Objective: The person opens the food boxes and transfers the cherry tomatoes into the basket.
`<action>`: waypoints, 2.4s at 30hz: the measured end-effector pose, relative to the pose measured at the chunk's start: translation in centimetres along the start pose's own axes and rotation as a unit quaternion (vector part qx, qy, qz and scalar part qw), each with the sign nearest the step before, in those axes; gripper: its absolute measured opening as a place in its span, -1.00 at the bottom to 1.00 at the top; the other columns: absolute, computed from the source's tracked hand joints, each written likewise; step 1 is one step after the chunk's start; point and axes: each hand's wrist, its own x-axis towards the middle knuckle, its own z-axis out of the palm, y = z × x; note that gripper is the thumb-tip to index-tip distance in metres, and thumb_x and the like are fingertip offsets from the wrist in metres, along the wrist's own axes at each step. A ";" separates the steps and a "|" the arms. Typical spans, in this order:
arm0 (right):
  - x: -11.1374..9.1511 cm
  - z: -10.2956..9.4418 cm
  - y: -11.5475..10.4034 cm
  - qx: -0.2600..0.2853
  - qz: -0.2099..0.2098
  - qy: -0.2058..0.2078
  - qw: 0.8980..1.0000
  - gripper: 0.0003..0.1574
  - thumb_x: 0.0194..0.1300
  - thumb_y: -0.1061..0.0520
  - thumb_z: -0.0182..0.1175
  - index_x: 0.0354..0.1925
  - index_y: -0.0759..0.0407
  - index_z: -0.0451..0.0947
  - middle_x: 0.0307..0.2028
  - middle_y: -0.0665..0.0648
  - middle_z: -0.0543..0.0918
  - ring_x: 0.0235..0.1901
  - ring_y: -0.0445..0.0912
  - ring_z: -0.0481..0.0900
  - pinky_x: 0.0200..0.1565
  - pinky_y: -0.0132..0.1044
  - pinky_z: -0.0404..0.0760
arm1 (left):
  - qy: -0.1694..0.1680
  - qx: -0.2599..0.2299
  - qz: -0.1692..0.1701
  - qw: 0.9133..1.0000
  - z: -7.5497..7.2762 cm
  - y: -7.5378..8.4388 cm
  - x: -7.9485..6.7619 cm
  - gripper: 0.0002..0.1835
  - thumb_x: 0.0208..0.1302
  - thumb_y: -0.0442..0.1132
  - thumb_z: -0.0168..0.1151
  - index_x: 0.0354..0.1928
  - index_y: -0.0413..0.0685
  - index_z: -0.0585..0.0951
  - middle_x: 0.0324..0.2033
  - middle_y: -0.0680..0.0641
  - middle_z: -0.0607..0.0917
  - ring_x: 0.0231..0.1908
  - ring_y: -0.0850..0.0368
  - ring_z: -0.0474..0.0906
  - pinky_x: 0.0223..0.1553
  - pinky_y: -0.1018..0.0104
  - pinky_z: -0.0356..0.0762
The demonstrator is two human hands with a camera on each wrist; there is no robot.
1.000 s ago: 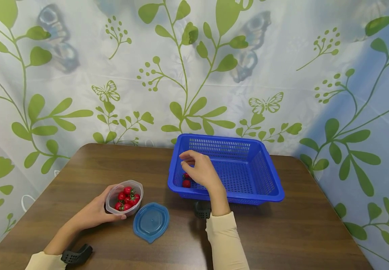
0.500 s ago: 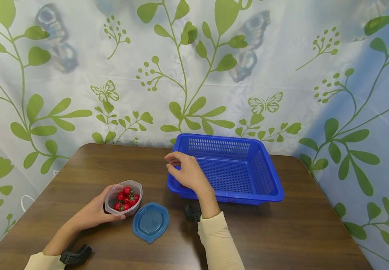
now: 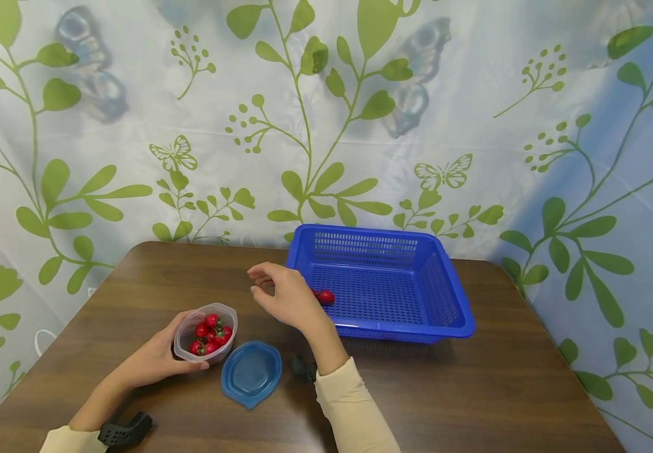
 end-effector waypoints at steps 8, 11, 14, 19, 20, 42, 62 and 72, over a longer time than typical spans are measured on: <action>0.3 1.6 -0.8 -0.016 -0.007 -0.005 1.000 -0.61 0.41 0.18 0.33 0.17 0.16 0.61 0.10 0.12 0.73 0.03 -0.09 0.73 0.12 -0.25 0.65 | -0.001 -0.007 -0.005 1.000 0.0 -0.1 -0.1 0.05 -0.03 0.15 0.65 0.44 0.06 0.26 0.33 -0.02 0.56 0.25 0.03 0.52 0.23 0.21 0.52; 0.4 2.2 -1.3 -0.028 -0.015 -0.011 0.999 -0.62 0.41 0.17 0.32 0.16 0.16 0.61 0.10 0.13 0.73 0.05 -0.06 0.73 0.14 -0.25 0.64 | -0.001 -0.007 -0.006 1.000 -0.1 -0.2 -0.1 0.05 -0.02 0.15 0.65 0.44 0.06 0.26 0.32 -0.01 0.57 0.22 0.05 0.53 0.22 0.23 0.53; 0.4 2.9 -2.0 -0.044 -0.026 -0.022 0.998 -0.62 0.41 0.16 0.32 0.17 0.15 0.61 0.09 0.10 0.73 0.06 -0.07 0.72 0.14 -0.28 0.63 | -0.003 -0.008 -0.006 1.000 -0.1 -0.2 -0.1 0.04 0.00 0.15 0.64 0.44 0.06 0.26 0.32 0.00 0.56 0.21 0.07 0.54 0.20 0.23 0.54; 0.3 4.1 -2.8 -0.068 -0.042 -0.045 0.996 -0.59 0.42 0.15 0.31 0.20 0.13 0.60 0.12 0.07 0.72 0.08 -0.12 0.70 0.13 -0.37 0.61 | -0.007 -0.017 -0.009 1.000 -0.1 -0.2 -0.1 0.04 0.01 0.13 0.64 0.45 0.05 0.24 0.31 -0.02 0.56 0.19 0.05 0.55 0.16 0.25 0.56; 0.3 4.3 -2.9 -0.074 -0.047 -0.048 0.995 -0.59 0.42 0.15 0.31 0.20 0.13 0.60 0.11 0.07 0.72 0.08 -0.12 0.70 0.12 -0.39 0.61 | -0.008 -0.019 -0.010 1.000 -0.1 -0.2 -0.1 0.04 0.01 0.12 0.64 0.45 0.05 0.24 0.30 -0.03 0.56 0.18 0.05 0.56 0.15 0.25 0.57; 0.3 7.3 -2.0 -0.166 -0.025 -0.083 0.982 -0.57 0.43 0.03 0.29 0.21 0.09 0.62 0.12 0.02 0.72 0.08 -0.14 0.69 0.14 -0.28 0.63 | -0.018 -0.031 -0.018 0.999 -0.1 -0.3 -0.1 0.05 0.04 0.10 0.63 0.48 0.06 0.20 0.29 -0.10 0.54 0.18 -0.04 0.57 0.10 0.25 0.59; 0.2 8.1 -2.4 -0.190 -0.053 -0.076 0.977 -0.64 0.39 0.07 0.33 0.12 0.07 0.67 0.05 -0.01 0.74 0.06 -0.11 0.65 0.14 -0.29 0.62 | -0.016 -0.029 -0.016 0.999 -0.1 -0.1 -0.2 0.03 0.05 0.12 0.62 0.47 0.07 0.22 0.27 -0.08 0.55 0.16 -0.02 0.58 0.09 0.28 0.60; 0.0 8.9 -2.7 -0.220 -0.068 -0.101 0.968 -0.61 0.41 0.03 0.33 0.17 0.03 0.65 0.00 -0.05 0.73 -0.07 -0.19 0.61 -0.06 -0.45 0.61 | -0.013 -0.032 -0.006 0.999 -0.1 -0.2 -0.2 0.03 0.05 0.10 0.62 0.47 0.09 0.22 0.24 -0.05 0.56 0.10 0.09 0.60 0.07 0.32 0.61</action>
